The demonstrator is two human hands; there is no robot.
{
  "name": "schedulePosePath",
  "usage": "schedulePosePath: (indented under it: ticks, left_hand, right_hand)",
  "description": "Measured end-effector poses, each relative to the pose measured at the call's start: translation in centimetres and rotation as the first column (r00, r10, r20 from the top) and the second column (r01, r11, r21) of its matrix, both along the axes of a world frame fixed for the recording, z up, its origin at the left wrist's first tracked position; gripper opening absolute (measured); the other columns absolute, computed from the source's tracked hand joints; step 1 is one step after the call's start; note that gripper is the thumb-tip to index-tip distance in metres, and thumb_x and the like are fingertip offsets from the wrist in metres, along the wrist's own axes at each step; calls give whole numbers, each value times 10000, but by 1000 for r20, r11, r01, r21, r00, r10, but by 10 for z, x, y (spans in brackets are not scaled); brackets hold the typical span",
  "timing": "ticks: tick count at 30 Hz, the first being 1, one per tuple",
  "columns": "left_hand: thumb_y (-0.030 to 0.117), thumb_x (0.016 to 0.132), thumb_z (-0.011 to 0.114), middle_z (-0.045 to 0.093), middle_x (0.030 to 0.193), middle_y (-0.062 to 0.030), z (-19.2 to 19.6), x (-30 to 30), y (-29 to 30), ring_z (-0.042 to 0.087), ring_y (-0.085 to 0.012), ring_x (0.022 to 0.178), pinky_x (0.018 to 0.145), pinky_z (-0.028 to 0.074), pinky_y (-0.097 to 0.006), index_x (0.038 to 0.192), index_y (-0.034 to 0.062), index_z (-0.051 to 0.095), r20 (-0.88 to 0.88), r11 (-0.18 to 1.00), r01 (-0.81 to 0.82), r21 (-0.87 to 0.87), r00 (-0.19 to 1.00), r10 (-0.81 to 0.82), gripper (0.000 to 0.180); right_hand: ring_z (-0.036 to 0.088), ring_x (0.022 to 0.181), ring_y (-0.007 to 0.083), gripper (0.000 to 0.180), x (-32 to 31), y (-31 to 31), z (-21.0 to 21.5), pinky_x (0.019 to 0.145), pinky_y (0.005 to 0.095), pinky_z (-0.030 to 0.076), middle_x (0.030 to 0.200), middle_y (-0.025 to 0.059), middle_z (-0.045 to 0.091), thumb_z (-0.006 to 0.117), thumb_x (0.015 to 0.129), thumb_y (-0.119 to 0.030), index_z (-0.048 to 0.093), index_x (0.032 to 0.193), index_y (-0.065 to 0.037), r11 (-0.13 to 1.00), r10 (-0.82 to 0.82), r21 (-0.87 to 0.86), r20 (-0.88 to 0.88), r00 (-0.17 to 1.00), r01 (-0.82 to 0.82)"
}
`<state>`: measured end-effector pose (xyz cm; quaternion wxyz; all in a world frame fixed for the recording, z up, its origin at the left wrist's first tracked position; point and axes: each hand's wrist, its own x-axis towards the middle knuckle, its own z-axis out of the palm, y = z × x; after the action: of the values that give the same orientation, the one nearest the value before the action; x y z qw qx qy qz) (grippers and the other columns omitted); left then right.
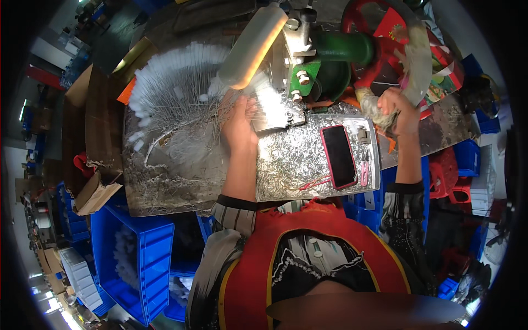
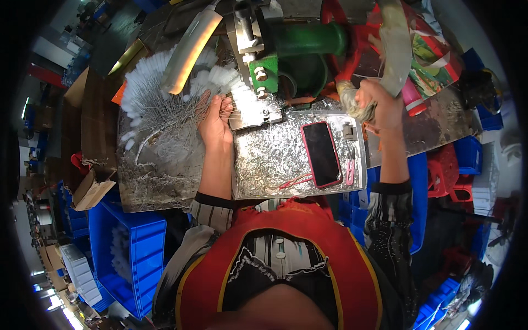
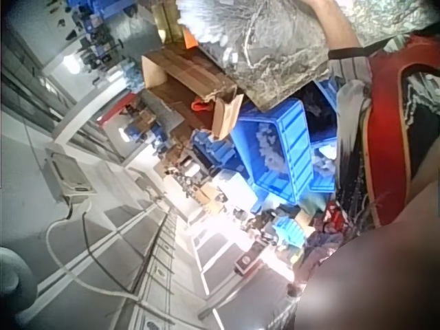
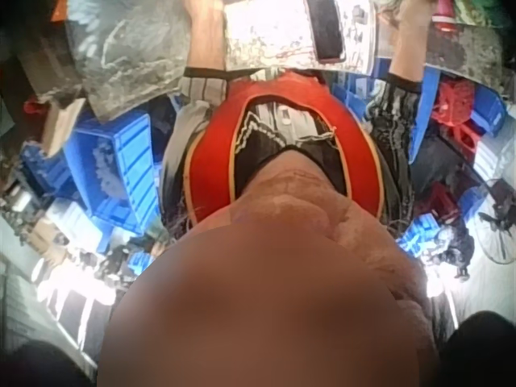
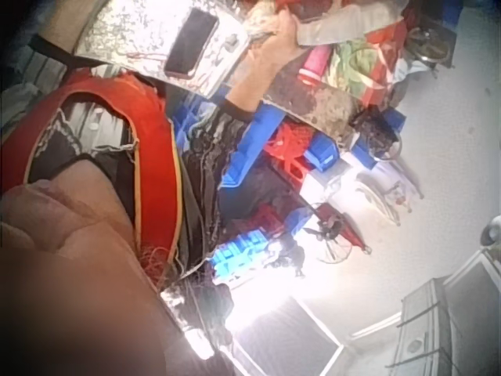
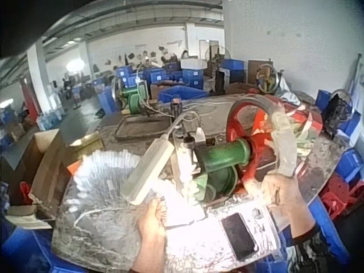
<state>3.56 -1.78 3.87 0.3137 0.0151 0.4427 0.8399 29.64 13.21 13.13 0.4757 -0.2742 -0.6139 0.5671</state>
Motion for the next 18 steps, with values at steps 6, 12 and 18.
schedulePosePath:
  ticks: [6,12,18]
  left_hand:
    - [96,797,604,596,884,-119,-2,1,5,580,-180,787,677,458,-265,960,-65,547,7,999,-39,-9,999,39,236]
    - [96,798,602,594,886,-107,-1,0,5,581,-172,783,664,453,-266,975,-61,543,-24,997,-45,-57,999,43,244]
    - [97,794,605,591,904,-103,3,1,10,565,-160,788,672,449,-262,981,-59,542,2,999,-50,-4,999,50,252]
  right_hand:
    - [415,469,166,357,0,-3,46,544,277,369,445,64,385,504,766,-148,370,441,-81,984,16,-177,175,984,16]
    - [446,452,162,243,1,-1,16,515,280,383,469,58,428,528,729,-72,447,504,-34,998,25,-60,-30,999,-26]
    - [461,500,160,204,1,10,-39,564,291,406,488,67,444,487,730,-35,461,530,-6,976,79,208,-63,995,-64]
